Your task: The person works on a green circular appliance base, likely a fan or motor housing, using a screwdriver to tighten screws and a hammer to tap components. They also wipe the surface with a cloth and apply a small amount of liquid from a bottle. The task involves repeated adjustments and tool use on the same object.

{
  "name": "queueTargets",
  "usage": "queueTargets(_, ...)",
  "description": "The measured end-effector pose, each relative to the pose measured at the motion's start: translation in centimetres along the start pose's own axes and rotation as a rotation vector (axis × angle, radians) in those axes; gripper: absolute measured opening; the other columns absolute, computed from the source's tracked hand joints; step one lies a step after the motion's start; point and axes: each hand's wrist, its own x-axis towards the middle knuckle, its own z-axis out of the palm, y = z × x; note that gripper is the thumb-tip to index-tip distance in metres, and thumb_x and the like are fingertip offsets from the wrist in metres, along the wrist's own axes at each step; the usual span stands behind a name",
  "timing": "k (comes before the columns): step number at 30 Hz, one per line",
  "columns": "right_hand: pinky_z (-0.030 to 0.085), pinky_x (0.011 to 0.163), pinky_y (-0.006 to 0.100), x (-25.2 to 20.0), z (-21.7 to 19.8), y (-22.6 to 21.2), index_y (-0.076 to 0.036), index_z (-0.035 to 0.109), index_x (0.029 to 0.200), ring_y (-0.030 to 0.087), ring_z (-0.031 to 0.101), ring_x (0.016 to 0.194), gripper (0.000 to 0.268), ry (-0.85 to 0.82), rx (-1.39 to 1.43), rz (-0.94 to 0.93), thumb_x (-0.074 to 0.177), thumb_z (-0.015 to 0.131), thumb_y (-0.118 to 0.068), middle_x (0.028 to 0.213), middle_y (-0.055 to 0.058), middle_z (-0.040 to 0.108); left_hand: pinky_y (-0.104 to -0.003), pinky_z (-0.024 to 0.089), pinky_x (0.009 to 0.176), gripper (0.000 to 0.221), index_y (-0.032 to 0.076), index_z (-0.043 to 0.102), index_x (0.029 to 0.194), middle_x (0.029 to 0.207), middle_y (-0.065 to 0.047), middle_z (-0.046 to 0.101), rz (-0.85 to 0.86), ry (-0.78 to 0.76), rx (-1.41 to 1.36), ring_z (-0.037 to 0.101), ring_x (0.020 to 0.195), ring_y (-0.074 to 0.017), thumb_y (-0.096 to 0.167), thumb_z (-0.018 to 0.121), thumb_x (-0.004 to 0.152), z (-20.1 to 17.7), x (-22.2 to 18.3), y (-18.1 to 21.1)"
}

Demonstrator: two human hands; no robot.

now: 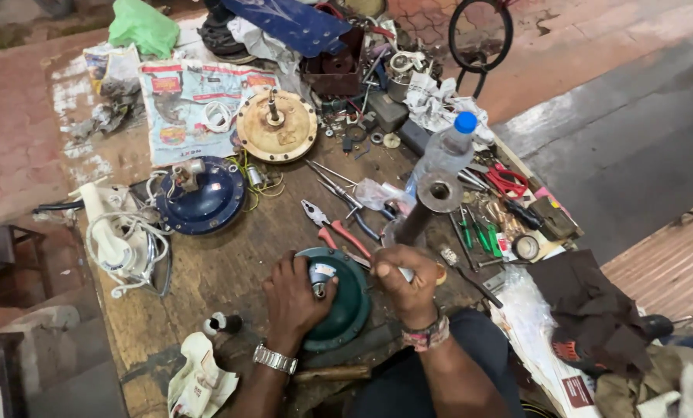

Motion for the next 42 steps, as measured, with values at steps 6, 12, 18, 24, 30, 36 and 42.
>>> queueTargets(6, 0.044, 0.060, 0.029, -1.6, 2.9, -0.7, 0.002, 0.067, 0.088, 0.013, 0.056, 0.065, 0.021, 0.300, -0.213, -0.013, 0.100, 0.069, -0.016, 0.075, 0.005, 0.063, -0.056, 0.043, 0.085, 0.065, 0.003, 0.057, 0.121, 0.128, -0.021, 0.057, 0.007, 0.009, 0.036, 0.055, 0.112, -0.0418, 0.051, 0.073, 0.079, 0.4, -0.4, -0.4)
queueTargets(12, 0.053, 0.066, 0.038, -0.1, 2.2, -7.9, -0.004, 0.071, 0.092, 0.026, 0.069, 0.073, 0.025, -0.041, -0.618, -0.156, 0.098, 0.070, -0.028, 0.082, 0.011, 0.070, -0.055, 0.045, 0.090, 0.063, 0.007, 0.059, 0.116, 0.123, -0.018, 0.059, -0.062, -0.098, 0.090, 0.056, 0.114, -0.0387, 0.057, 0.074, 0.080, 0.7, -0.6, -0.4)
queueTargets(18, 0.053, 0.063, 0.048, -1.8, -2.3, -15.1, -0.014, 0.075, 0.105, 0.038, 0.070, 0.073, 0.038, -0.384, -1.278, 0.448, 0.091, 0.069, -0.049, 0.080, 0.016, 0.073, -0.056, 0.044, 0.093, 0.067, 0.005, 0.060, 0.118, 0.131, -0.020, 0.058, 0.024, -0.024, 0.095, 0.055, 0.119, -0.0396, 0.058, 0.075, 0.080, 0.5, -0.6, -0.6)
queueTargets(24, 0.055, 0.068, 0.032, -8.1, -11.9, -17.4, -0.007, 0.072, 0.126, 0.017, 0.066, 0.078, 0.032, 0.165, -0.794, 0.459, 0.097, 0.069, -0.019, 0.098, 0.009, 0.076, -0.057, 0.042, 0.098, 0.069, 0.004, 0.061, 0.121, 0.136, -0.020, 0.056, 0.004, -0.036, 0.108, 0.053, 0.123, -0.0404, 0.058, 0.075, 0.080, 0.8, -0.5, -0.8)
queueTargets(30, 0.056, 0.065, 0.027, -11.9, -20.2, -10.8, -0.001, 0.044, 0.152, 0.015, 0.067, 0.085, 0.067, 0.404, -0.364, 0.354, 0.090, 0.069, -0.005, 0.104, 0.008, 0.067, -0.057, 0.041, 0.099, 0.070, 0.004, 0.060, 0.123, 0.137, -0.021, 0.056, 0.004, -0.075, 0.109, 0.053, 0.122, -0.0410, 0.056, 0.076, 0.079, 0.5, -0.3, -0.7)
queueTargets(36, 0.053, 0.073, 0.045, -11.4, -22.5, -1.8, -0.020, 0.054, 0.148, 0.036, 0.068, 0.085, 0.050, 0.229, -1.126, 0.580, 0.100, 0.067, -0.025, 0.104, 0.018, 0.071, -0.057, 0.041, 0.100, 0.067, 0.006, 0.061, 0.122, 0.139, -0.020, 0.055, -0.015, -0.066, 0.106, 0.052, 0.126, -0.0402, 0.055, 0.077, 0.080, 0.3, -0.7, -0.5)
queueTargets(42, 0.052, 0.081, 0.054, -9.3, -20.9, 1.4, -0.024, 0.061, 0.141, 0.043, 0.066, 0.098, 0.047, -0.076, -1.427, 0.603, 0.094, 0.063, -0.027, 0.112, 0.020, 0.067, -0.059, 0.039, 0.102, 0.073, 0.005, 0.060, 0.126, 0.143, -0.024, 0.051, 0.005, -0.056, 0.090, 0.050, 0.127, -0.0417, 0.056, 0.079, 0.077, 0.3, -0.2, -0.3)
